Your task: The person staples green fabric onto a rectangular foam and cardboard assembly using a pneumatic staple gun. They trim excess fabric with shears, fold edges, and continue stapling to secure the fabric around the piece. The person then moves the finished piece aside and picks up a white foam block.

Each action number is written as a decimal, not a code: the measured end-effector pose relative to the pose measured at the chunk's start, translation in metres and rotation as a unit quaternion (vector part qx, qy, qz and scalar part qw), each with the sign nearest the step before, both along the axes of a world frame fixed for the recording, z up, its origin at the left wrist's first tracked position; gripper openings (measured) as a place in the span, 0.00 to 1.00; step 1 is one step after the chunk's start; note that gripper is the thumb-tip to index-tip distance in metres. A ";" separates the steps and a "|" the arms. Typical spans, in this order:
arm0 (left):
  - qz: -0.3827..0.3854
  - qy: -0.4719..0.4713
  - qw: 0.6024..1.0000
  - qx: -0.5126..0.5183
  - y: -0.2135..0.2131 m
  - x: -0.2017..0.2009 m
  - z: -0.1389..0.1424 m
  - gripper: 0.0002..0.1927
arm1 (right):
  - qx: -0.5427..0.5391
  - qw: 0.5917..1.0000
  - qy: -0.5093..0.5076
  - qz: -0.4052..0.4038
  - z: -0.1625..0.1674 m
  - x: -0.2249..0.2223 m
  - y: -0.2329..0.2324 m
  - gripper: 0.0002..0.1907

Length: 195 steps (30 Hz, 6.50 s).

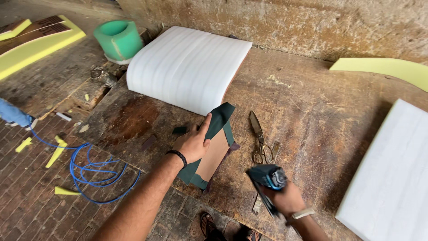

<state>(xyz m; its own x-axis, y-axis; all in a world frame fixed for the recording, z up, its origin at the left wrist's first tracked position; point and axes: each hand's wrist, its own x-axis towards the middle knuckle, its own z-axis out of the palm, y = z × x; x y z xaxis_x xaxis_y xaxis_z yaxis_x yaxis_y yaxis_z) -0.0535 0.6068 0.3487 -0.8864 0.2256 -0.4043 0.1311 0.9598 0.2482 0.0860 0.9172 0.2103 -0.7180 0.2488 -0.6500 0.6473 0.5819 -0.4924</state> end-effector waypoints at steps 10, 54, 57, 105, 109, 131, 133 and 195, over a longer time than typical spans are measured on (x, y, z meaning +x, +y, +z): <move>-0.009 0.015 0.999 -0.026 0.016 0.006 -0.004 0.57 | -0.043 0.969 0.211 0.118 0.095 -0.074 -0.074 0.22; -0.239 -0.278 0.677 0.638 0.030 -0.126 -0.136 0.16 | 0.016 0.965 0.215 -0.149 0.154 -0.120 -0.154 0.19; -0.241 -0.309 0.672 0.628 0.031 -0.124 -0.133 0.17 | 0.038 0.968 0.216 -0.118 0.158 -0.123 -0.152 0.18; 0.054 0.056 0.997 -0.012 0.038 -0.072 -0.033 0.24 | 0.138 0.918 -0.119 0.352 -0.005 -0.054 -0.115 0.39; 0.045 0.064 0.996 -0.040 0.043 -0.067 -0.030 0.26 | 0.173 0.914 -0.026 0.366 -0.035 -0.014 -0.105 0.34; 0.022 0.084 0.995 -0.044 0.048 -0.038 -0.011 0.25 | -0.217 0.942 0.249 -0.057 0.064 -0.090 -0.094 0.07; 0.026 0.089 0.995 -0.035 0.046 -0.040 -0.012 0.25 | -0.229 0.939 0.248 -0.067 0.061 -0.092 -0.095 0.07; -0.029 -0.018 0.994 0.105 -0.058 0.033 -0.010 0.67 | -0.061 0.968 0.212 0.122 0.073 -0.060 -0.115 0.15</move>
